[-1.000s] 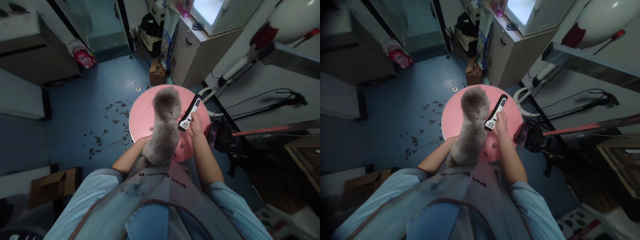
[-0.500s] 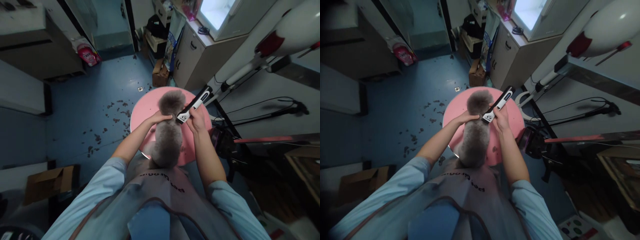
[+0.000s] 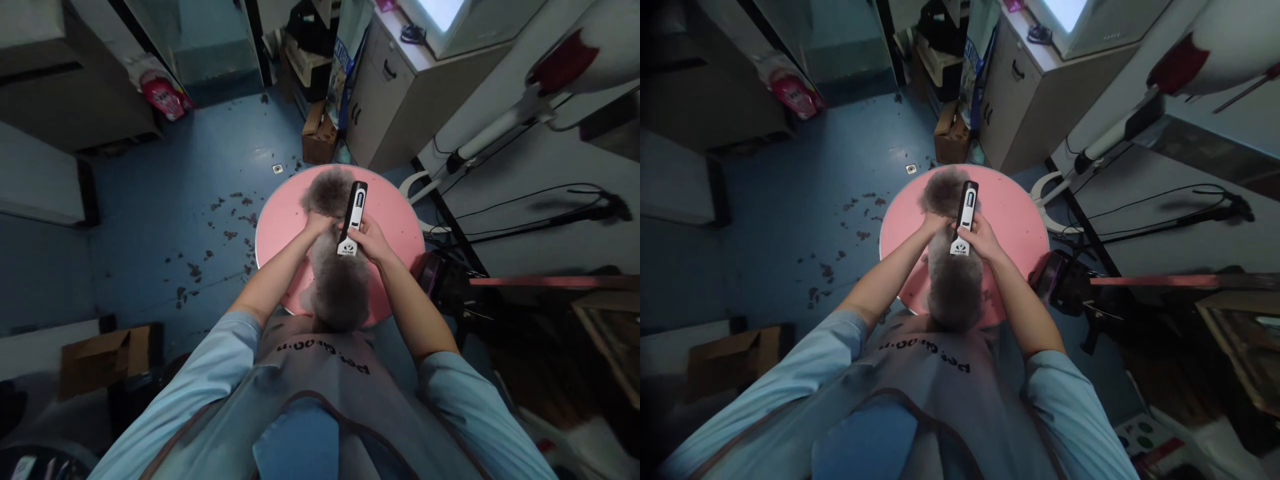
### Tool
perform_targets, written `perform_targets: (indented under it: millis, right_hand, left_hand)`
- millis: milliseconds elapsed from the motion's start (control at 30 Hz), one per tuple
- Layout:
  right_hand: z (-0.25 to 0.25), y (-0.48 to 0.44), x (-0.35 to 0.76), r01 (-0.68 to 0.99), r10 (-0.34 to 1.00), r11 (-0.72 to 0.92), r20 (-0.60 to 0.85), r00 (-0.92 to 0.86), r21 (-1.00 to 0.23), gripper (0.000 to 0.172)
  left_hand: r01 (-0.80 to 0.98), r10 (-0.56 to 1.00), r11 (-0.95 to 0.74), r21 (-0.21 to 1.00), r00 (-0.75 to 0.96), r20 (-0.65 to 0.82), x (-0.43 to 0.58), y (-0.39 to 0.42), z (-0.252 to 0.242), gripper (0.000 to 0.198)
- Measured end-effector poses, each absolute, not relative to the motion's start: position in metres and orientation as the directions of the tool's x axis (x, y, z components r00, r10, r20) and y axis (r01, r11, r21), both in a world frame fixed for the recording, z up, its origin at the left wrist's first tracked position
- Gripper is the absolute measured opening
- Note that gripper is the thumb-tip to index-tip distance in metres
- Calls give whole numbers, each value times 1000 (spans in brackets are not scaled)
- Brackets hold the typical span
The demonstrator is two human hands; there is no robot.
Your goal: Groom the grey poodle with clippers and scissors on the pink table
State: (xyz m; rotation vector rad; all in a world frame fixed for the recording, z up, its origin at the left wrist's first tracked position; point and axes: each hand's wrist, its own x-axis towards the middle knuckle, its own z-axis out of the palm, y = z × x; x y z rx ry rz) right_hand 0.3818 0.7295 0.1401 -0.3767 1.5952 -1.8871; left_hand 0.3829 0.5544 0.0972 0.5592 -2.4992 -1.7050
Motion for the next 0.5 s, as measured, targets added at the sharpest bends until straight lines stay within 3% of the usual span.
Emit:
perform_targets:
  millis: [100, 200, 367, 500]
  right_hand:
    - [152, 750, 394, 296, -719, -21, -191, -669, -955, 59]
    - [164, 764, 391, 253, -781, -14, -147, -607, -967, 62]
    - [166, 743, 347, 24, -532, -104, 35, -846, -994, 61]
    - [153, 711, 329, 35, -604, -54, 5, -797, -998, 65]
  left_hand:
    - [-296, -346, 316, 901, -921, -181, 381, 556, 97, 40]
    - [-293, -370, 282, 914, -912, -178, 380, 558, 102, 48]
    - [-249, -365, 223, 942, -918, -156, 384, 563, 112, 70]
    - [-238, -341, 203, 950, -927, -159, 385, 567, 112, 57]
